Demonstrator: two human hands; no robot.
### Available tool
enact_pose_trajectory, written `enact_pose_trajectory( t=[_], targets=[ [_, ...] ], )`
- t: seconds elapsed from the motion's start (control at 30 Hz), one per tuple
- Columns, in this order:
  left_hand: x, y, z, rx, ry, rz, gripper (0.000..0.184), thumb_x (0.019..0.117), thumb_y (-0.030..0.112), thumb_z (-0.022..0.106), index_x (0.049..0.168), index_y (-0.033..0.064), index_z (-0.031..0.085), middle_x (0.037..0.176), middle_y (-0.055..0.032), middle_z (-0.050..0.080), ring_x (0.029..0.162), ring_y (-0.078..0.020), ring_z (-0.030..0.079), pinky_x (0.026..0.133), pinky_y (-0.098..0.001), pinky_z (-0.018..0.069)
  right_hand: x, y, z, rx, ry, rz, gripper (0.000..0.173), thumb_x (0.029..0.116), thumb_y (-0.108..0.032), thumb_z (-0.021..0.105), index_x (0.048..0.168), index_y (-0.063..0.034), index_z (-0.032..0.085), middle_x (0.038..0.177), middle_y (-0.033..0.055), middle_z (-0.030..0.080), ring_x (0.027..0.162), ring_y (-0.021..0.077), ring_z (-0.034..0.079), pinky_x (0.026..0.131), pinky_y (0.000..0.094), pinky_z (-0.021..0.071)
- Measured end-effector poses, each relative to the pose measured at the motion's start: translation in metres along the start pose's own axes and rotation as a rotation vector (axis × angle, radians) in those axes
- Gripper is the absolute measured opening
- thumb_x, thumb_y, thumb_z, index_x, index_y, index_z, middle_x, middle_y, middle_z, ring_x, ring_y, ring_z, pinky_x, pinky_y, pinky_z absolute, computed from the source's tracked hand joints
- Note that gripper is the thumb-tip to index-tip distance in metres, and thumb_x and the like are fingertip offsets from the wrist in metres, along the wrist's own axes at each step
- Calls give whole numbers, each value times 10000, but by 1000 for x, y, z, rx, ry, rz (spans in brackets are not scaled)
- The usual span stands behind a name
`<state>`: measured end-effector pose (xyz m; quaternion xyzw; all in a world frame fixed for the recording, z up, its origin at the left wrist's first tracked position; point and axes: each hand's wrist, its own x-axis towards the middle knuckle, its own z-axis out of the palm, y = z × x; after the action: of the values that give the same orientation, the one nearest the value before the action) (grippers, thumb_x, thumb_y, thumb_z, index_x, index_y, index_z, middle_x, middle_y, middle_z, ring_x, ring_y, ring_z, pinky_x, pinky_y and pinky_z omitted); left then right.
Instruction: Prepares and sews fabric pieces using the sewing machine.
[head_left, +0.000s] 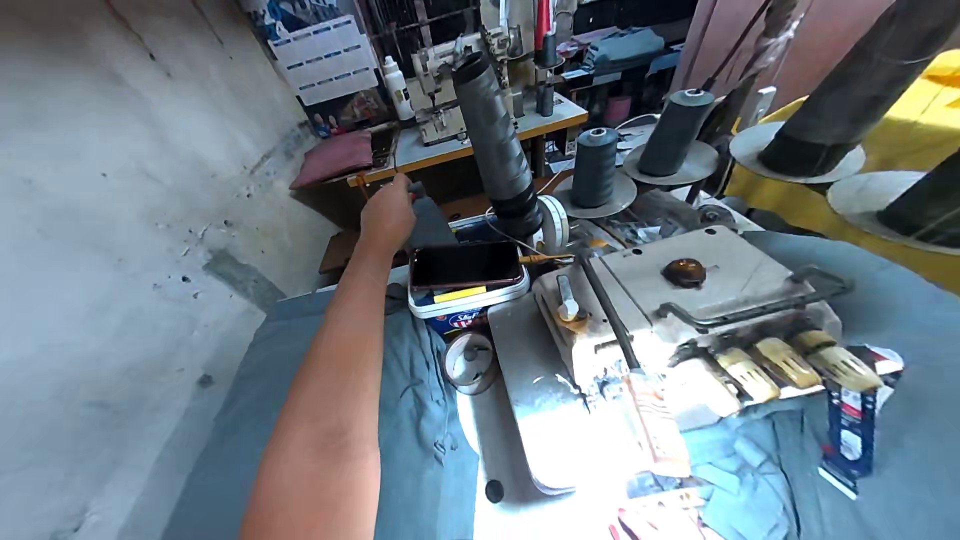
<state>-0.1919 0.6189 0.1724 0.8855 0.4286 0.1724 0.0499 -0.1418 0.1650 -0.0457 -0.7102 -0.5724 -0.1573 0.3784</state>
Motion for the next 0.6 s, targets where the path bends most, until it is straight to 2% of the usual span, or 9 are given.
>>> enact_pose_trajectory(
  t=[0.1,0.23,0.37,0.5,0.6],
  targets=[
    [0,5,-9,73,56,-6,347,1061,58,463,1388,-43,518,1276,-332,606,1224,-512,587,995,-675,457,4,-3,-1,-9,8,3,293,958,-174,573,866,25,767,787,179,720,720,302,689,737,335,555],
    [-7,11,-27,73,144,-28,349,1057,50,469,1392,-33,518,1289,-332,598,1215,-522,587,978,-683,463,-6,5,6,9,17,-2,297,984,-188,563,873,4,760,799,171,716,745,298,676,763,336,538],
    [-19,12,-54,41,229,-32,371,1086,84,412,1433,-25,485,1320,-349,576,1244,-536,564,1005,-682,445,-5,3,2,69,-50,12,226,957,-157,624,920,13,768,815,168,717,765,301,685,737,353,551],
    [-35,14,-92,20,341,-9,381,1099,105,377,1440,-36,472,1349,-355,557,1267,-535,549,1022,-686,428,-15,9,9,81,-77,35,223,955,-173,646,954,8,777,855,169,727,811,319,697,772,373,566],
    [-59,16,-124,42,375,63,391,1107,136,377,1448,-28,476,1304,-372,578,1234,-555,562,1009,-705,416,-20,14,15,98,-82,51,221,951,-180,645,944,-5,780,852,151,723,820,307,698,767,376,571]
  ],
)
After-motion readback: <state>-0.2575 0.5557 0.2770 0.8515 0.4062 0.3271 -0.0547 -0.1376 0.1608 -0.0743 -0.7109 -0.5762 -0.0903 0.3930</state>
